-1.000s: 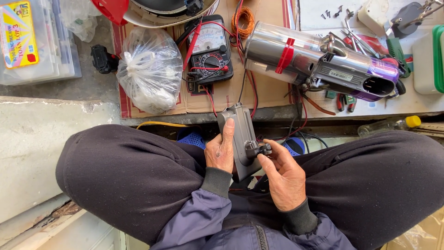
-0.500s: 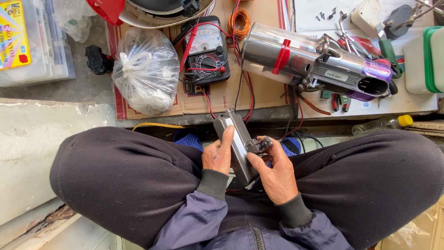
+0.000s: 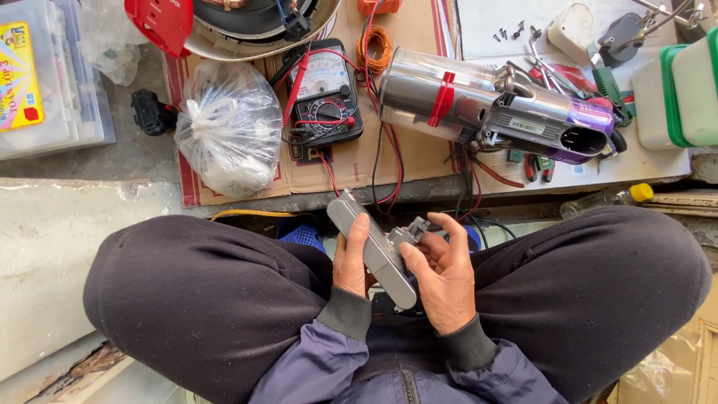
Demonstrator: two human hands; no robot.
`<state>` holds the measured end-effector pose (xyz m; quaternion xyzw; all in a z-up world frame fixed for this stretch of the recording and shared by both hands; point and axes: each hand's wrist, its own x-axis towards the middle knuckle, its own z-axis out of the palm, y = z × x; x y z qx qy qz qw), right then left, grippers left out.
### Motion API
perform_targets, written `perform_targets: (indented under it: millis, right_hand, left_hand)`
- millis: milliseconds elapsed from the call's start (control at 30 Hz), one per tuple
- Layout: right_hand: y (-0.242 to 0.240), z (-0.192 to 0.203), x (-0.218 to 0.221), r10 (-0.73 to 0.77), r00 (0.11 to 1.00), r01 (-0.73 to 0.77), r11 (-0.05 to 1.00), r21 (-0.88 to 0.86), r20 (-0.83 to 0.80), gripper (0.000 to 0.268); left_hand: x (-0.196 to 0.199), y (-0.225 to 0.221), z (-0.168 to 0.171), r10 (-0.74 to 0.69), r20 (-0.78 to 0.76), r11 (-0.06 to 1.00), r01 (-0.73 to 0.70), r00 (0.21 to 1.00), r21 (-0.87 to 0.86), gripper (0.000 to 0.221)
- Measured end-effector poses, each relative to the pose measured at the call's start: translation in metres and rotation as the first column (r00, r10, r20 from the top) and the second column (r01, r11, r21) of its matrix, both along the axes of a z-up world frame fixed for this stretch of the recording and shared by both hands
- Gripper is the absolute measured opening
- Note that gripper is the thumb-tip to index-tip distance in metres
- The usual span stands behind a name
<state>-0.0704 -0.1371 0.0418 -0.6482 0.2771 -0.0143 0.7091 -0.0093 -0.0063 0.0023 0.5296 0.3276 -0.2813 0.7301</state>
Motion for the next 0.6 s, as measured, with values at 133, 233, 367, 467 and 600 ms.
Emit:
perform_targets:
  millis: [133,233,367,467,600]
  right_hand:
    - [0.0026,0.0019,0.0002,0.041,0.999,-0.043,0.995,-0.088,-0.034,0.059]
    - [0.0008,0.0015,0.0017,0.057,0.998,-0.06,0.995,-0.079,-0.038,0.056]
    - [-0.0003,0.0005,0.0022,0.069,0.996,-0.073,0.995,-0.068,-0.06,0.057]
    - [-0.0008,-0.0006,0.002,0.075,0.996,-0.079,0.995,-0.069,-0.058,0.055]
    - [-0.0021,-0.0058,0.0006,0.069,0.995,-0.075,0.995,-0.073,-0.077,0.052]
  left_hand:
    - [0.0033,0.0011,0.0044,0.047,-0.063,0.998,-0.046,0.997,0.031,0.101]
    - [0.0042,0.0001,0.0035,0.012,-0.049,0.999,-0.01,0.999,0.037,0.108]
    - [0.0027,0.0013,0.0005,-0.01,-0.03,0.998,0.011,0.999,0.056,0.111]
    - [0.0021,0.0017,-0.0029,0.011,-0.043,0.998,-0.009,0.999,0.06,0.108]
    - [0.001,0.0026,-0.0054,0.019,-0.049,0.998,-0.016,0.999,0.063,0.107]
